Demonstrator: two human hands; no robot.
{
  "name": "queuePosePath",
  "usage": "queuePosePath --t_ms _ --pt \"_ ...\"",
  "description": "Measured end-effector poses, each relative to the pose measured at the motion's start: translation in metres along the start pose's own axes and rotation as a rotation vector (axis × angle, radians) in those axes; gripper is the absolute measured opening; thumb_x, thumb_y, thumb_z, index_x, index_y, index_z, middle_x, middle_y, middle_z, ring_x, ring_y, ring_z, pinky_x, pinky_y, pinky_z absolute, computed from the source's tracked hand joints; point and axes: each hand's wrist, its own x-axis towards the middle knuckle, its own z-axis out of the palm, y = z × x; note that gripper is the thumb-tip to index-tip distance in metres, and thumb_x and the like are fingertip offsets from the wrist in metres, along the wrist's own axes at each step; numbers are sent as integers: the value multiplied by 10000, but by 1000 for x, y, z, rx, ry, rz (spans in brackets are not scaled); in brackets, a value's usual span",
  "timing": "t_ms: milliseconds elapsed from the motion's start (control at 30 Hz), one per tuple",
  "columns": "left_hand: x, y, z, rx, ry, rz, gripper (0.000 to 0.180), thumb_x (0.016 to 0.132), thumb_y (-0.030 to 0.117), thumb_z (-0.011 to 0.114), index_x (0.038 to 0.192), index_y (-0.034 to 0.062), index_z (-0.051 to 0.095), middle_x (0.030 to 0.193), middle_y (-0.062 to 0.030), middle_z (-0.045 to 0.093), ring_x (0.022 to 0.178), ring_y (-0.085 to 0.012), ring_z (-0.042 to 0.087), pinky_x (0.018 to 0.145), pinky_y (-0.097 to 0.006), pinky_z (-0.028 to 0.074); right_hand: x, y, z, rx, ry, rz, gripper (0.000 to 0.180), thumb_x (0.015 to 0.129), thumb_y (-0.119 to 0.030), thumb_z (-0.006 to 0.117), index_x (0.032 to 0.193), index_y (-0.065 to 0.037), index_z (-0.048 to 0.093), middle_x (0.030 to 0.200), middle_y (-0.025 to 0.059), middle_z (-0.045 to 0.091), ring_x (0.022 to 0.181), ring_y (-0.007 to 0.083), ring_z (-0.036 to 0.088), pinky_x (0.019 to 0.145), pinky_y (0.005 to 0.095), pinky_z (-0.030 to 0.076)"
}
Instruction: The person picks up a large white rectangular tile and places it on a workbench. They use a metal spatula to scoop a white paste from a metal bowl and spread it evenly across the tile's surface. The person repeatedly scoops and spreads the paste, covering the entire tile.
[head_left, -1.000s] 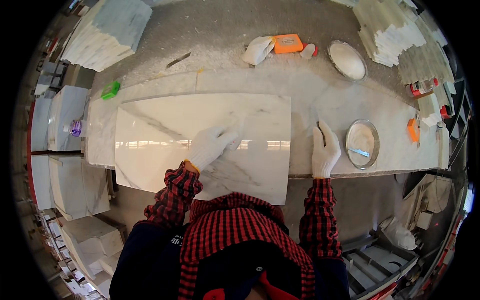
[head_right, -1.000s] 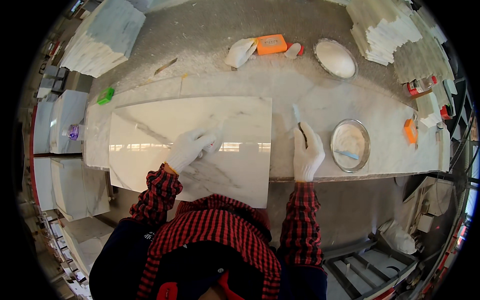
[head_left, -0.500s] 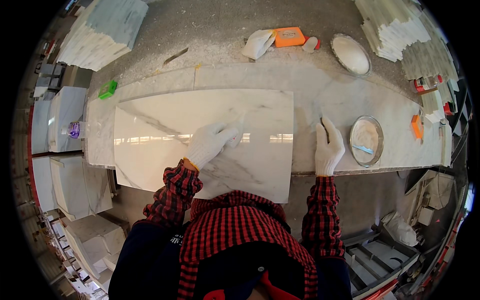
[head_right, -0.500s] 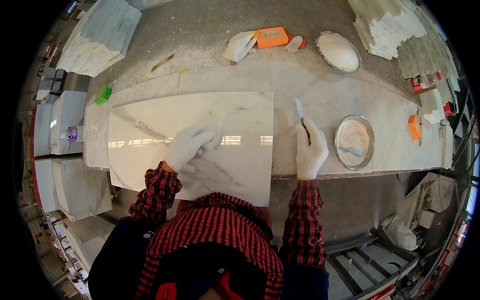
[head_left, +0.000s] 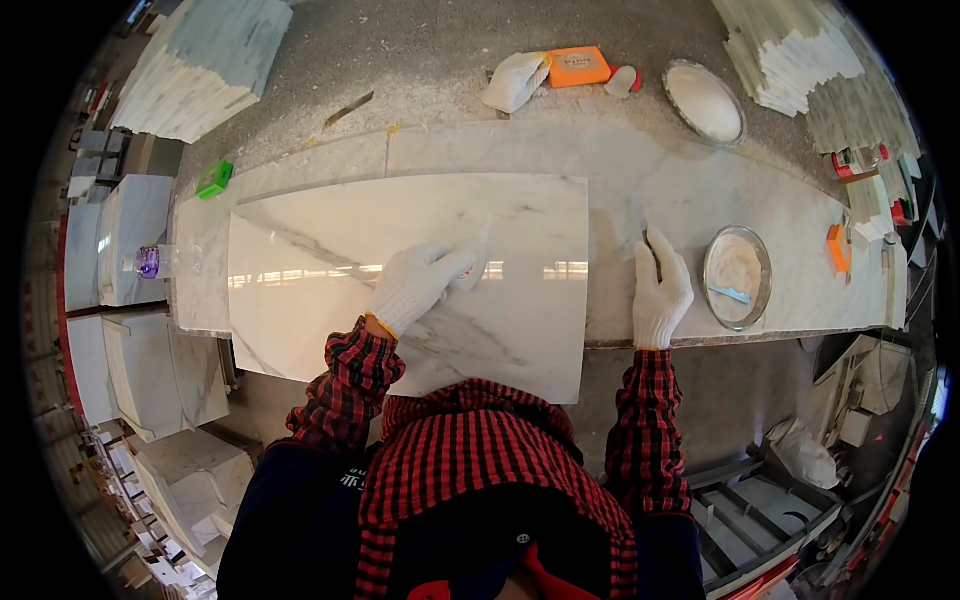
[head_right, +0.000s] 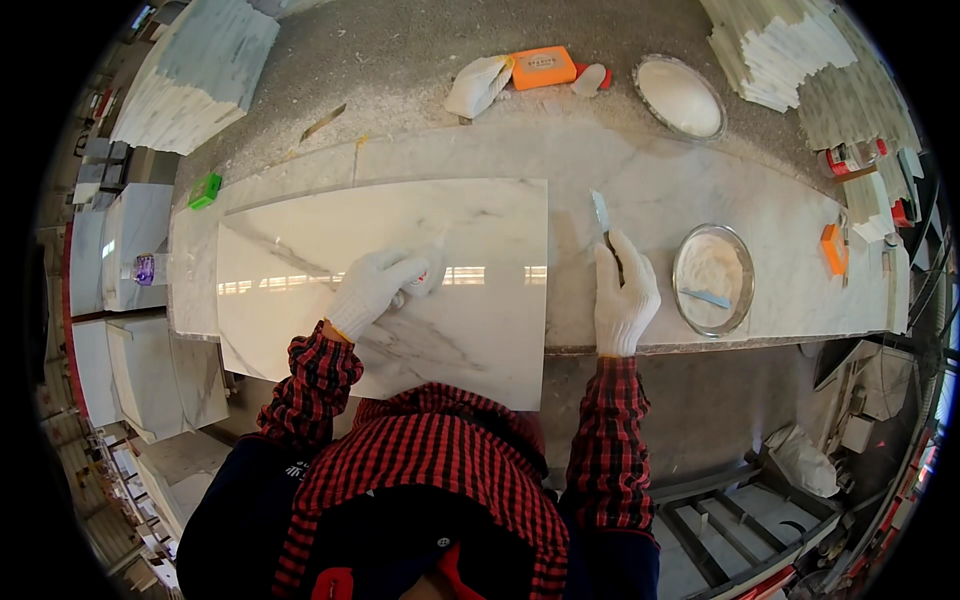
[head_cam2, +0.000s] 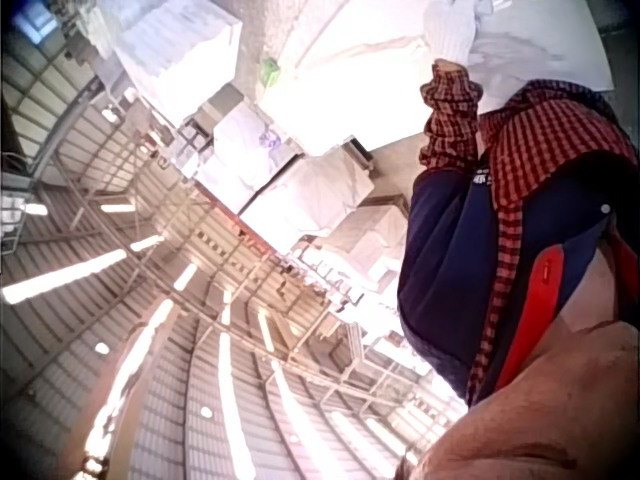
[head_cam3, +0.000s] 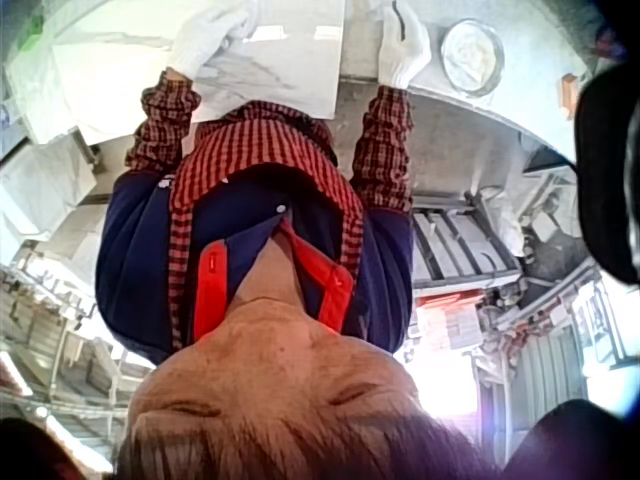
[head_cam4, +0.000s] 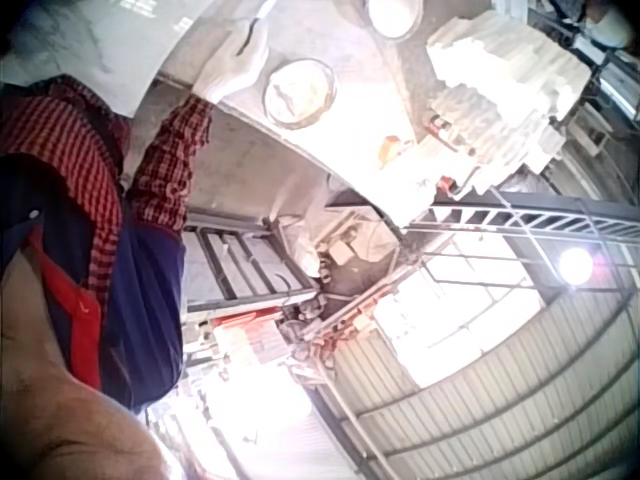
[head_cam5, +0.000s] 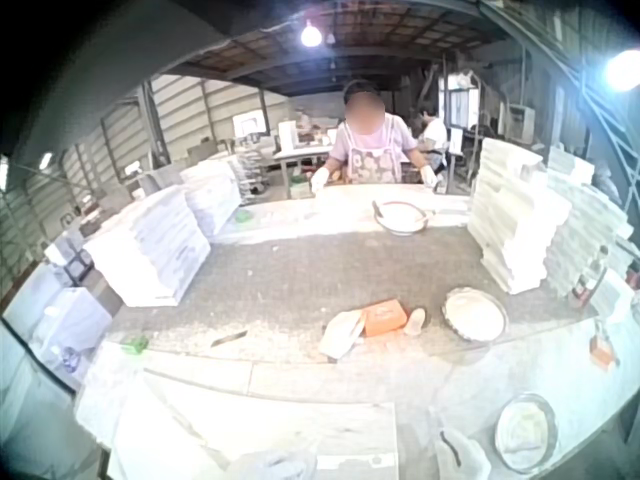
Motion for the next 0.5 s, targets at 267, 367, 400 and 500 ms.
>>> queuePosePath --t_ms 267,367,400,500 --pt "-2 2 0 -41 0 15 535 922 517 642 1021 3 756 708 -15 625 608 -95 569 577 -278 451 0 -2 0 -17 5 1 282 926 -165 758 1161 -9 745 1016 151 743 894 272 694 808 367 535" --pt "-1 3 -1 -37 -8 -1 534 918 513 648 1019 0 756 712 -15 626 608 -91 566 575 -274 448 1 -3 -1 -3 1 9 281 925 -163 757 1159 -8 744 1008 145 745 895 270 693 808 368 534" --pt "-1 3 -1 -36 -11 -8 533 917 511 650 1015 -2 755 713 -16 627 608 -90 565 574 -272 447 1 -3 -1 -5 1 6 280 925 -161 756 1158 -7 744 1006 144 745 894 269 693 807 367 533" --pt "-2 4 -1 -61 -9 -4 521 912 506 657 986 -1 752 718 -19 633 610 -90 565 577 -268 447 1 -3 -1 -10 0 3 275 925 -156 753 1157 -8 743 1004 141 746 892 266 692 807 364 533"
